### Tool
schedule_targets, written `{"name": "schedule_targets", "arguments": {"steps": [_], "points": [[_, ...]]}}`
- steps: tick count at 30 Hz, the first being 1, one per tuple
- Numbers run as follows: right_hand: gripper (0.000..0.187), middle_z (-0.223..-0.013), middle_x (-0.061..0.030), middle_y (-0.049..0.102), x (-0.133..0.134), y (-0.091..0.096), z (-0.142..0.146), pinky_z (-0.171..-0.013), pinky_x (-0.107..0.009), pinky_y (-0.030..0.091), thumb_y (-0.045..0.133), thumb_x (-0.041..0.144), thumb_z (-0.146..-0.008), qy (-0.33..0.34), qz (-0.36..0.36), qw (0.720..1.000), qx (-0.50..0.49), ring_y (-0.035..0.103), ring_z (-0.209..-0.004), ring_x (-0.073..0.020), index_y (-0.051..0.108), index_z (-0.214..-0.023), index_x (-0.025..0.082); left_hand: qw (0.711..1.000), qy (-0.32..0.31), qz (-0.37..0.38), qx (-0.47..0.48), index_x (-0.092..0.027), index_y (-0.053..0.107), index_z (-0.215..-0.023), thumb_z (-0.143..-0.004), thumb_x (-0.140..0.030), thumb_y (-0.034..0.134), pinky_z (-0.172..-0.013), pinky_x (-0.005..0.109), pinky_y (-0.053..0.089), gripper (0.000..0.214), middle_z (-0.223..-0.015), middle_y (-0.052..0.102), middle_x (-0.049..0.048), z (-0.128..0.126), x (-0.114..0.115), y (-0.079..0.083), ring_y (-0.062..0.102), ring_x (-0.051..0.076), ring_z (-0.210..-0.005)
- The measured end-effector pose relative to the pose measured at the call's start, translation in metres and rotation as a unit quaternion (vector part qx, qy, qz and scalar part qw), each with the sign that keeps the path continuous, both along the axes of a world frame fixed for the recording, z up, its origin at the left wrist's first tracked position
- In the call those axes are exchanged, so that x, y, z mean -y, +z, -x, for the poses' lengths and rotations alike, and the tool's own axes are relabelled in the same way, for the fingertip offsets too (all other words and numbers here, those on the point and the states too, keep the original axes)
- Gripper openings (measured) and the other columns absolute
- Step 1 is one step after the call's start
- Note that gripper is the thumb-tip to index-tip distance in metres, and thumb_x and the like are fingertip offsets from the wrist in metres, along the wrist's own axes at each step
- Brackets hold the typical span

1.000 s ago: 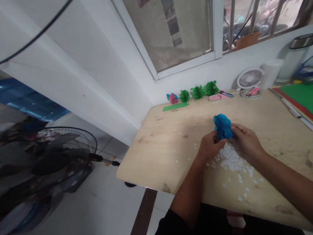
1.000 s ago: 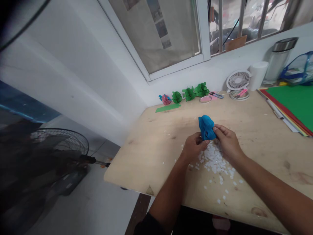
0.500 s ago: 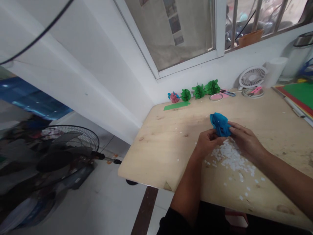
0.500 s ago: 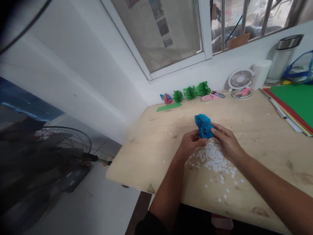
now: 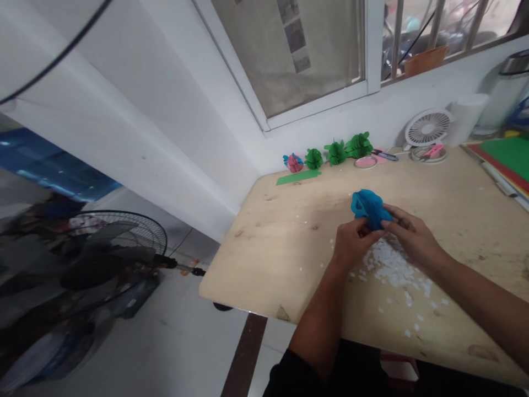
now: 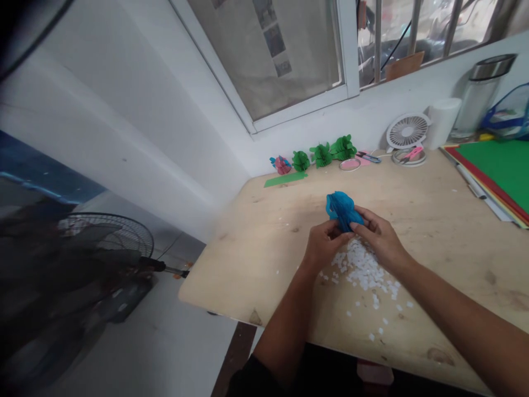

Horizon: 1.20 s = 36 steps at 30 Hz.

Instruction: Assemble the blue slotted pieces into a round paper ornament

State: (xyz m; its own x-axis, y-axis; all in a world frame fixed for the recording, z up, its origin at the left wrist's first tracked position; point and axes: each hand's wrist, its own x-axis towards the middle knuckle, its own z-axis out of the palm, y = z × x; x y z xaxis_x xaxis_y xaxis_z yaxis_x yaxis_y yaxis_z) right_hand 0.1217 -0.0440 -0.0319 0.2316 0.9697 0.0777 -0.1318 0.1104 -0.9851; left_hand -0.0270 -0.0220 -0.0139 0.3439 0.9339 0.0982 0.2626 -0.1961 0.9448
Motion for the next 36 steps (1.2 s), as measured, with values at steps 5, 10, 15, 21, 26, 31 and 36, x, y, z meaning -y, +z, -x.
{"name": "schedule_targets", "arguments": {"steps": [5,10,15,21,26,31,36], "points": [[0.045,-0.084,-0.0022,0.076,0.0,-0.002,-0.001,-0.084,-0.041,0.058,0.079,0.042,-0.068,0.004,-0.001,1.0,-0.011,0.072,-0.092,-0.0262,0.072,-0.109,0.026,0.997,0.017,-0.056,-0.057,-0.018,0.055,-0.061,-0.075,-0.04,0.072,-0.056,0.022,0.032,0.031,-0.054,0.048,-0.0062,-0.001,0.002,0.002,0.042,0.008,-0.055],[0.047,-0.096,-0.0033,0.077,0.001,-0.002,-0.001,-0.09,-0.045,0.056,0.076,0.044,-0.072,0.015,-0.014,1.0,-0.009,0.072,-0.093,-0.0262,0.07,-0.116,0.027,0.995,0.06,-0.06,-0.057,-0.018,0.062,-0.07,-0.076,-0.036,0.072,-0.056,0.022,0.037,0.021,-0.056,0.054,-0.0053,-0.007,0.006,0.0,0.048,0.009,-0.055],[0.05,-0.112,-0.0064,0.076,0.003,-0.003,0.002,-0.098,-0.048,0.052,0.07,0.048,-0.078,0.053,-0.013,0.998,-0.026,0.071,-0.103,-0.0271,0.066,-0.123,0.026,0.991,0.105,-0.055,-0.056,-0.019,0.062,-0.072,-0.076,-0.035,0.072,-0.058,0.021,0.038,0.02,-0.057,0.055,-0.0051,-0.017,0.008,-0.007,0.051,0.01,-0.057],[0.053,-0.12,-0.0065,0.073,0.002,-0.002,0.004,-0.105,-0.049,0.048,0.076,0.047,-0.074,0.051,-0.025,0.998,0.003,0.065,-0.117,-0.0296,0.067,-0.122,0.026,0.986,0.121,-0.072,-0.088,-0.02,0.061,-0.072,-0.078,-0.034,0.07,-0.059,0.023,0.038,0.018,-0.058,0.056,-0.0038,-0.022,0.009,-0.011,0.05,0.011,-0.058],[0.049,-0.128,-0.0039,0.07,0.004,-0.004,0.007,-0.111,-0.05,0.041,0.067,0.052,-0.081,0.017,-0.048,0.996,0.075,0.06,-0.125,-0.0288,0.067,-0.124,0.029,0.984,0.13,-0.069,-0.096,-0.02,0.061,-0.072,-0.079,-0.034,0.069,-0.061,0.023,0.04,0.018,-0.06,0.058,-0.0032,-0.023,0.008,-0.013,0.052,0.012,-0.059],[0.045,-0.131,-0.0043,0.068,0.005,-0.01,0.011,-0.112,-0.051,0.04,0.058,0.052,-0.087,-0.037,-0.067,0.984,0.16,0.059,-0.126,-0.0295,0.067,-0.124,0.029,0.98,0.146,-0.083,-0.104,-0.02,0.06,-0.072,-0.08,-0.033,0.068,-0.064,0.024,0.042,0.017,-0.063,0.061,-0.0013,-0.027,0.01,-0.015,0.056,0.013,-0.061],[0.046,-0.13,-0.0069,0.069,0.007,-0.014,0.013,-0.11,-0.05,0.042,0.053,0.052,-0.089,-0.066,-0.06,0.976,0.197,0.062,-0.123,-0.0295,0.066,-0.125,0.026,0.975,0.148,-0.101,-0.129,-0.02,0.06,-0.075,-0.082,-0.031,0.065,-0.065,0.025,0.044,0.014,-0.066,0.064,0.0012,-0.031,0.012,-0.018,0.058,0.015,-0.063]]}}
